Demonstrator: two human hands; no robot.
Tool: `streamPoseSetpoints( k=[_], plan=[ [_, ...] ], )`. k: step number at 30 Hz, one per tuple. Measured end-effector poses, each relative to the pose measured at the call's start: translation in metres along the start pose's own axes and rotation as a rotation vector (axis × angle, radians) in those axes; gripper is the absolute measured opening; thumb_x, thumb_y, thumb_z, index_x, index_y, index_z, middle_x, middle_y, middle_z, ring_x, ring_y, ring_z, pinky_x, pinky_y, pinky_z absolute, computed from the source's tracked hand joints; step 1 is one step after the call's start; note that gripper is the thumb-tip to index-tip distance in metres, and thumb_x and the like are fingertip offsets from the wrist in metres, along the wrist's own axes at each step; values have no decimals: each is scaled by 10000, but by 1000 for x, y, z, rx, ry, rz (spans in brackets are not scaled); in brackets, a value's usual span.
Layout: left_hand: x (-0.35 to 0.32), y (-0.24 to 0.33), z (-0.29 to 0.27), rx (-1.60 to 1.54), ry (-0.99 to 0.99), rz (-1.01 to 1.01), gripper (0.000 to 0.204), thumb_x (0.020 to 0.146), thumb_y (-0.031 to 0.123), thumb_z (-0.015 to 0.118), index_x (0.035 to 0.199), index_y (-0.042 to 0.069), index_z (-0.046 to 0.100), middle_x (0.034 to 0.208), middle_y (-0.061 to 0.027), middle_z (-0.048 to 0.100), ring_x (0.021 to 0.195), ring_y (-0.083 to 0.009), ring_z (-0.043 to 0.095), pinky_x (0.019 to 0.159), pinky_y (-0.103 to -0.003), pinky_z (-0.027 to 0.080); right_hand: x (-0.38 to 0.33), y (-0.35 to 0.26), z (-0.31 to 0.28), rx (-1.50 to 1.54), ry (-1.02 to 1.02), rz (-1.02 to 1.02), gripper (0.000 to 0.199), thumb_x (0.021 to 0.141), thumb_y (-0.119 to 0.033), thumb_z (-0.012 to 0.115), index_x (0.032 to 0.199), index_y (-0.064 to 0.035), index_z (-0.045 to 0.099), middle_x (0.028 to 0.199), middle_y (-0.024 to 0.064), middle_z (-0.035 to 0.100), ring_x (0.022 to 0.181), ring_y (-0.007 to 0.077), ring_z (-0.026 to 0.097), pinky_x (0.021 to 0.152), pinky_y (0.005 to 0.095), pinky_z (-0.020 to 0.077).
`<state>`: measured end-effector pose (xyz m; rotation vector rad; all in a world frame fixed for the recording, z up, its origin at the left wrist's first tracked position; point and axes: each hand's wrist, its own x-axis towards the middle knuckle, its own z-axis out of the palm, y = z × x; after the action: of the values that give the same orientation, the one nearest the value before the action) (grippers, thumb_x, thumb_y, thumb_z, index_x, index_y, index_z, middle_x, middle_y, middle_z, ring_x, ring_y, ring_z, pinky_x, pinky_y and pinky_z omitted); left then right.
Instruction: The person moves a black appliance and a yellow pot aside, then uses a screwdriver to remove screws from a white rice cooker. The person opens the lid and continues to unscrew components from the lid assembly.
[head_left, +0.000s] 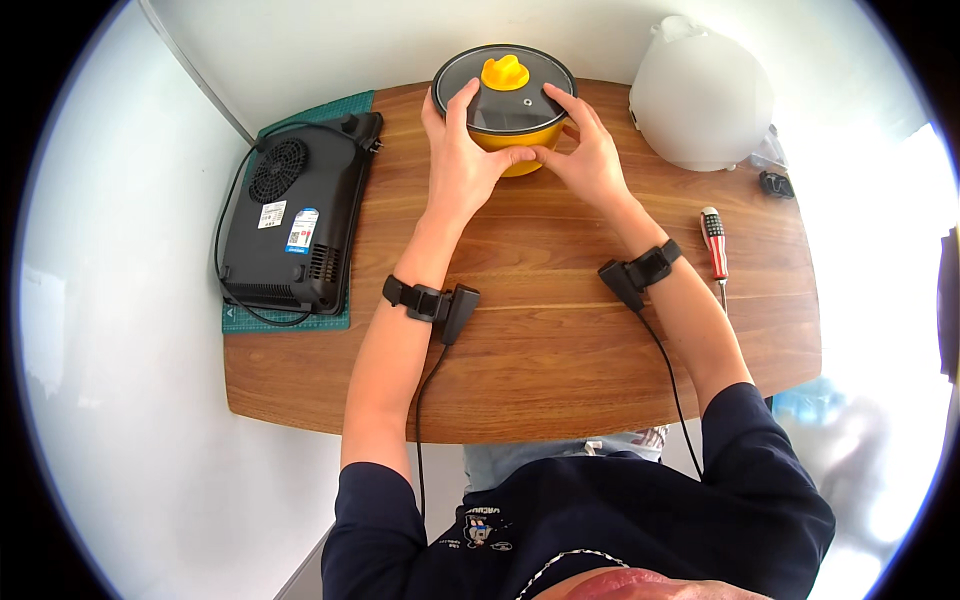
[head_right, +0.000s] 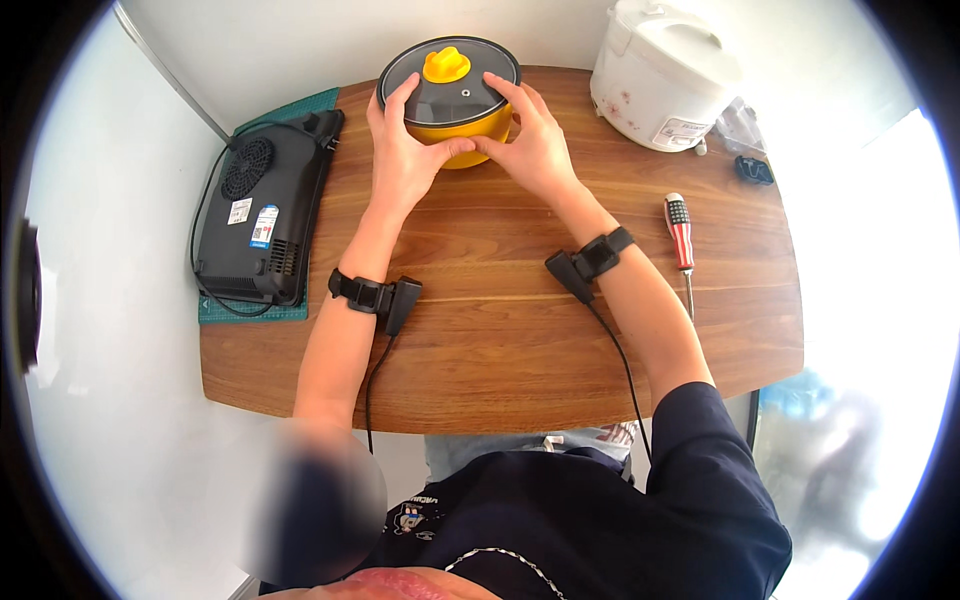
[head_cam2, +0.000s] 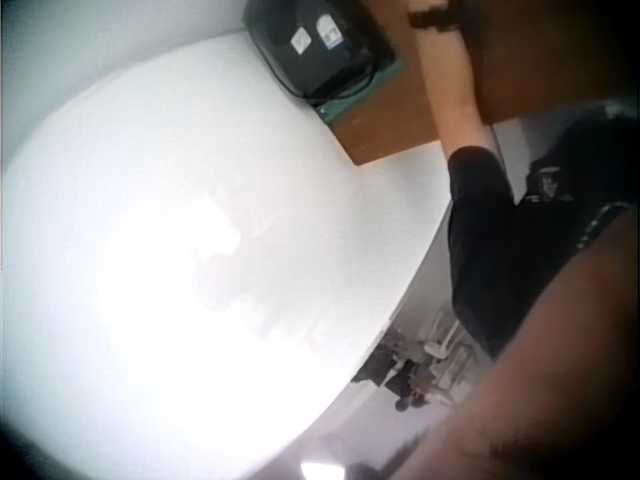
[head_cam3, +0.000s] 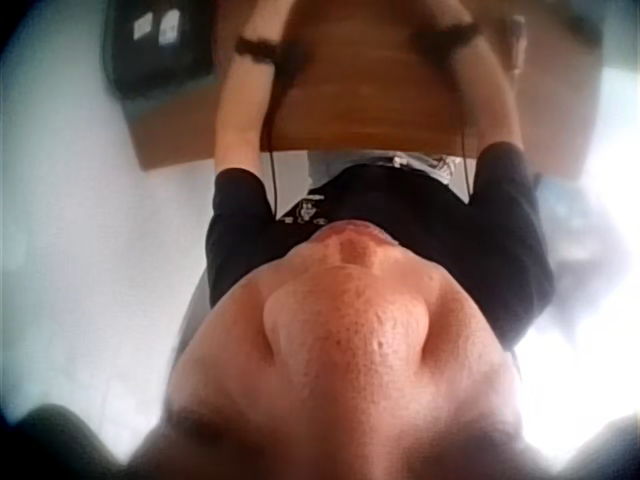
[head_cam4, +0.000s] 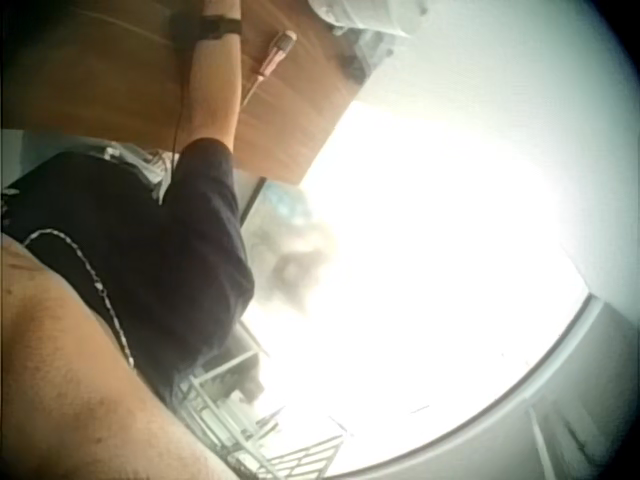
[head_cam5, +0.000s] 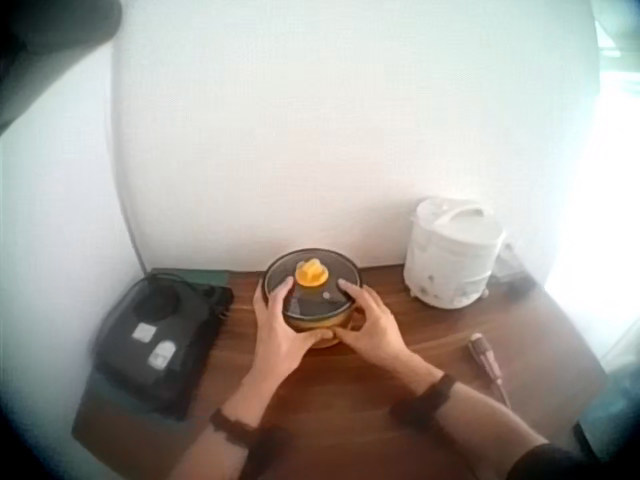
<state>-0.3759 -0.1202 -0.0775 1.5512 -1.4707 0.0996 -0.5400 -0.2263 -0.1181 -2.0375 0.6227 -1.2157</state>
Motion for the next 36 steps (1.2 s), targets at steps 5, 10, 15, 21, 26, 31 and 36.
streamPoseSetpoints(
  k=[5,10,15,21,26,31,36],
  plan=[
    [-4,-3,2,51,98,55,1058,619,283,1006,1489,132,423,1500,-205,340,1372,-377,440,1147,-468,438,-5,1,6,74,19,13,820,796,-169,880,1514,-200,485,1508,129,513,1347,301,554,1081,428,523],
    [-3,-6,4,18,124,67,1009,647,295,997,1477,132,446,1471,-192,381,1353,-364,457,1134,-462,438,-10,14,9,256,-20,35,908,865,-78,806,1611,-160,294,1581,130,438,1444,312,459,1145,458,463],
    [-3,-10,4,43,116,51,981,642,232,1000,1452,137,454,1498,-217,322,1389,-395,406,1126,-467,453,-14,28,11,598,7,148,857,960,-12,662,1645,-99,155,1604,222,382,1473,361,413,1191,457,395],
    [-5,-13,2,57,163,67,944,640,238,1000,1436,137,501,1487,-217,360,1381,-390,413,1119,-460,455,-13,39,14,724,-8,331,792,983,-10,602,1638,-54,160,1602,271,376,1471,356,419,1188,438,391],
    [-2,-16,-2,73,182,67,925,643,273,998,1425,133,524,1473,-213,386,1361,-384,440,1100,-455,471,-12,45,16,644,-111,285,765,965,-1,621,1625,-66,240,1603,247,391,1464,354,433,1169,432,424],
    [-2,-15,-9,99,183,56,905,636,259,1001,1408,129,546,1467,-211,391,1342,-374,464,1096,-449,476,-10,43,15,624,-141,319,742,960,4,622,1617,-62,283,1611,223,394,1474,336,424,1183,431,406],
    [1,-10,-13,83,187,61,901,632,252,1003,1403,130,553,1444,-210,416,1333,-373,474,1093,-450,478,-9,31,21,612,-181,245,746,962,-19,630,1622,-66,284,1608,202,406,1495,312,399,1200,433,379]
  ],
)
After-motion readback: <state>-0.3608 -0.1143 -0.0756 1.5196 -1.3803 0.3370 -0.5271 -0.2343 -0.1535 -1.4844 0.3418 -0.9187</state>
